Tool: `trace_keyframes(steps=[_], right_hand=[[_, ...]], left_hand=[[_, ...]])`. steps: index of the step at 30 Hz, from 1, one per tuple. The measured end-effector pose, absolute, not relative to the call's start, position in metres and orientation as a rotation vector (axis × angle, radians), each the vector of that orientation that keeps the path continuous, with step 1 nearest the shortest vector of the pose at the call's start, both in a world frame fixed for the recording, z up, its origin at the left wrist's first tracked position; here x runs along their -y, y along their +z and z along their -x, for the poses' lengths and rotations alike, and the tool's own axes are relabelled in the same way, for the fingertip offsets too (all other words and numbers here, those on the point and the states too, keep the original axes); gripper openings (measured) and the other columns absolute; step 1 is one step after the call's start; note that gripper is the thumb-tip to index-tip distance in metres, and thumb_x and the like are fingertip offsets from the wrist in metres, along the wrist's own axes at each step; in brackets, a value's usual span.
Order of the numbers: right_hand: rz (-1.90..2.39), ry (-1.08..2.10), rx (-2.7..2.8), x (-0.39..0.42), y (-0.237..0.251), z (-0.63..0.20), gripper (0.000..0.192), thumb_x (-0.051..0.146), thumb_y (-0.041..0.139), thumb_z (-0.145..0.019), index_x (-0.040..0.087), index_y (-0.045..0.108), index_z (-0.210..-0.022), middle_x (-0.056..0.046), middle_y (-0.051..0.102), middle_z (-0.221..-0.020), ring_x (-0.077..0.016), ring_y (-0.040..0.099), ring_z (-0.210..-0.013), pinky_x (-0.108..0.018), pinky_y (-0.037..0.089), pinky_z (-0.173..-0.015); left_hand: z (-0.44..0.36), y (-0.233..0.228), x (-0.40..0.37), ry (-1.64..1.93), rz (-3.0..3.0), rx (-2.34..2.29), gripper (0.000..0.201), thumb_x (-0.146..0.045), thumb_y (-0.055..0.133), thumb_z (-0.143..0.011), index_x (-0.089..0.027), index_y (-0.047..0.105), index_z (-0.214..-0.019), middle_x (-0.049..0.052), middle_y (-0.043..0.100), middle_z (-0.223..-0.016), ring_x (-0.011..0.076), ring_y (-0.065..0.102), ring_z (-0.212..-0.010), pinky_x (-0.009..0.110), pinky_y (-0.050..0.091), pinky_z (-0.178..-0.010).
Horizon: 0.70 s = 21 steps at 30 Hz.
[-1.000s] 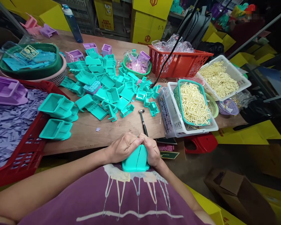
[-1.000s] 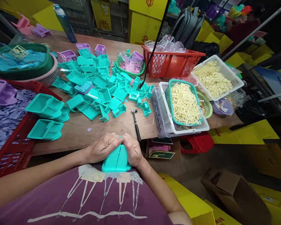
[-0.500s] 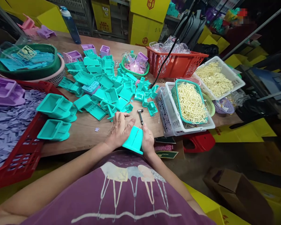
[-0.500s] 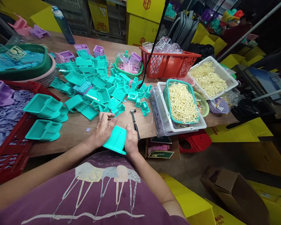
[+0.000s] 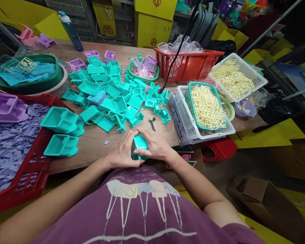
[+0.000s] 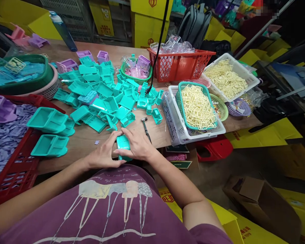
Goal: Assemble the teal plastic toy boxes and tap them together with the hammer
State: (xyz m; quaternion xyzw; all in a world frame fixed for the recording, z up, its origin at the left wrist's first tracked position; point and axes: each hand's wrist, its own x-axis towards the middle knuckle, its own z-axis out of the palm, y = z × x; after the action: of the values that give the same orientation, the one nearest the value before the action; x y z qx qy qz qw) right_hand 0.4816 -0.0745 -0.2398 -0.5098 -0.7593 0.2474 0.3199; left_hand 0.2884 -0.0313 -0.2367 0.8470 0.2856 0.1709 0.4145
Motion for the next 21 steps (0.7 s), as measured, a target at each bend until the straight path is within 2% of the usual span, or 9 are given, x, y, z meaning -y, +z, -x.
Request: trace_keyframes(steps=[2, 6, 9, 12, 16, 18, 21], right_hand=[[1.348, 0.704, 2.087, 0.074, -0.243, -0.481, 0.073, 0.059, 0.065, -0.087, 0.017, 0.045, -0.142, -0.018, 0.061, -0.129, -0.0319, 0.057, -0.118, -0.047, 0.043, -0.103], [1.538, 0.697, 2.116, 0.079, -0.249, -0.475, 0.061, 0.057, 0.059, -0.093, 0.014, 0.054, -0.136, -0.015, 0.065, -0.112, -0.0282, 0.060, -0.107, -0.040, 0.045, -0.096], [1.657, 0.659, 2.158, 0.085, -0.250, -0.470, 0.061, 0.062, 0.057, -0.092, 0.015, 0.058, -0.131, -0.012, 0.063, -0.102, -0.0271, 0.059, -0.098, -0.038, 0.045, -0.089], [1.703, 0.628, 2.210, 0.090, -0.250, -0.466, 0.058, 0.062, 0.054, -0.094, 0.016, 0.060, -0.128, -0.013, 0.065, -0.103, -0.0277, 0.058, -0.099, -0.037, 0.045, -0.085], [1.767, 0.634, 2.286, 0.088, -0.248, -0.460, 0.050, 0.056, 0.045, -0.099, 0.015, 0.065, -0.122, -0.015, 0.068, -0.106, -0.0284, 0.061, -0.102, -0.036, 0.045, -0.081], [1.781, 0.659, 2.281, 0.082, -0.250, -0.459, 0.050, 0.056, 0.043, -0.100, 0.016, 0.066, -0.119, -0.015, 0.070, -0.105, -0.0285, 0.062, -0.101, -0.036, 0.045, -0.080], [1.670, 0.758, 2.183, 0.067, -0.268, -0.466, 0.048, 0.055, 0.038, -0.103, 0.018, 0.066, -0.117, -0.012, 0.070, -0.108, -0.0248, 0.063, -0.105, -0.035, 0.045, -0.088]], left_hand=[[-0.288, -0.243, 0.040, 0.407, -2.036, -0.800, 0.098, -0.041, 0.079, -0.065, -0.018, 0.026, -0.145, 0.019, 0.040, -0.145, 0.0369, 0.041, -0.139, 0.053, 0.039, -0.114], [-0.292, -0.254, 0.054, 0.300, -1.864, -1.043, 0.110, -0.051, 0.079, -0.064, -0.016, 0.019, -0.149, 0.023, 0.033, -0.154, 0.0401, 0.038, -0.142, 0.055, 0.038, -0.114], [-0.294, -0.254, 0.056, 0.246, -1.835, -1.057, 0.102, -0.044, 0.079, -0.061, -0.016, 0.027, -0.144, 0.020, 0.043, -0.146, 0.0385, 0.049, -0.134, 0.052, 0.045, -0.108], [-0.292, -0.251, 0.058, 0.237, -1.864, -1.053, 0.085, -0.037, 0.077, -0.062, -0.019, 0.037, -0.134, 0.014, 0.056, -0.130, 0.0337, 0.061, -0.116, 0.047, 0.052, -0.097], [-0.289, -0.247, 0.062, 0.151, -1.853, -1.098, 0.078, -0.038, 0.076, -0.064, -0.020, 0.040, -0.131, 0.011, 0.064, -0.116, 0.0319, 0.067, -0.104, 0.045, 0.055, -0.087], [-0.289, -0.249, 0.060, 0.139, -1.824, -1.097, 0.078, -0.039, 0.076, -0.065, -0.019, 0.041, -0.132, 0.011, 0.065, -0.116, 0.0325, 0.066, -0.108, 0.046, 0.055, -0.090], [-0.289, -0.267, 0.046, 0.224, -1.814, -1.088, 0.085, -0.041, 0.077, -0.064, -0.018, 0.040, -0.137, 0.016, 0.058, -0.134, 0.0351, 0.057, -0.126, 0.049, 0.048, -0.104]])
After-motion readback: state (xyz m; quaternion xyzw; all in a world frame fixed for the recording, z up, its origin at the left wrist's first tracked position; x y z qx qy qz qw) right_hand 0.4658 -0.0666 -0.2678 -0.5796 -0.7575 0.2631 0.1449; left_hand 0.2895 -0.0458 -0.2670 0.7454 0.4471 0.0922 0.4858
